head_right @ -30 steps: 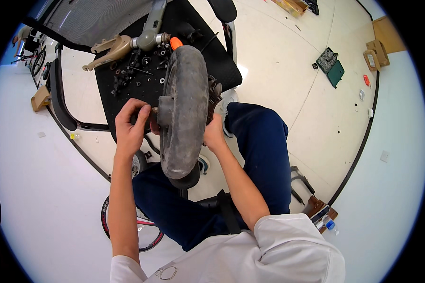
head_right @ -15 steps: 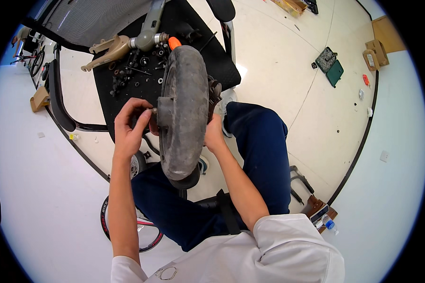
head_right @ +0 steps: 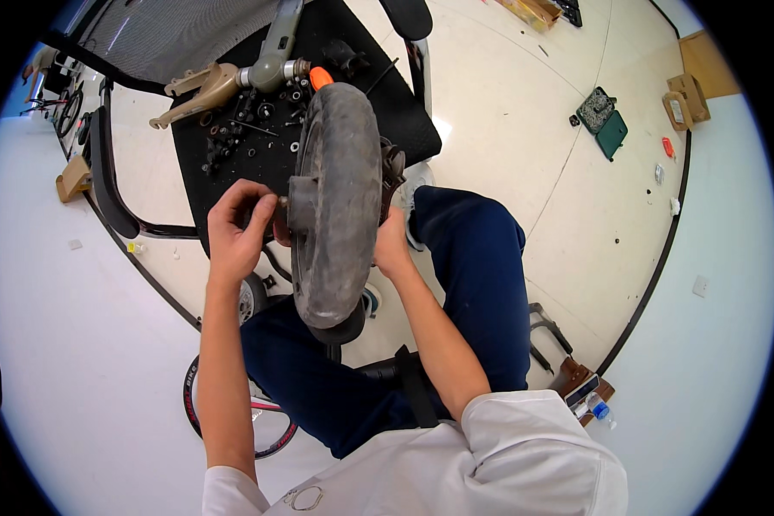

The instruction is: The person removes a wheel from a pink scooter using a wrench and pliers, then uses a screwdriver to adjust the scooter's seat. The person works on the scooter while sitting on the floor.

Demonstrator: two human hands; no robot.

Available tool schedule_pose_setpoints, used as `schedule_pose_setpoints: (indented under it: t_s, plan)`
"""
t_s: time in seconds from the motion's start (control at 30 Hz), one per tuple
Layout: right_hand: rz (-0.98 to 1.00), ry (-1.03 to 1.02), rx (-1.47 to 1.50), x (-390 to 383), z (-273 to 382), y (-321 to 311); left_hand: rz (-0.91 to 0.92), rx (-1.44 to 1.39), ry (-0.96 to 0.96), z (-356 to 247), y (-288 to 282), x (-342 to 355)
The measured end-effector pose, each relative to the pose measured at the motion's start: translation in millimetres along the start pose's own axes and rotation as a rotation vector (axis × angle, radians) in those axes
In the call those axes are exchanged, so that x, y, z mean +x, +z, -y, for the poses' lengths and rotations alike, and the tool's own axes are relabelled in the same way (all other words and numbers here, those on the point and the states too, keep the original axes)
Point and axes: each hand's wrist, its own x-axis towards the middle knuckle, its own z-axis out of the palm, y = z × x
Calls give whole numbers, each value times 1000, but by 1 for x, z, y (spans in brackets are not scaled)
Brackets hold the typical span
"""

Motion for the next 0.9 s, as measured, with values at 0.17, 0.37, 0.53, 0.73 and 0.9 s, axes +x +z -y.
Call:
schedule_pose_setpoints:
  t_s: [0.17,0.37,0.53,0.73,0.9]
  plan:
    - [-30,77,-36,0,3,1,-129,60,34,0,8,-1]
    - [-14,14,-99,0,3,1,-37,80,108,3,2,-2]
    - [-28,-11,-108,1,1,0,-61,73,38,-1,4,-3]
    - [-20,43,-69,1,-2,-1,-120,164,145,-1,1,-1]
    - [-26,75,-55,5,-7,-4,-121,331,93,-2,1,-1]
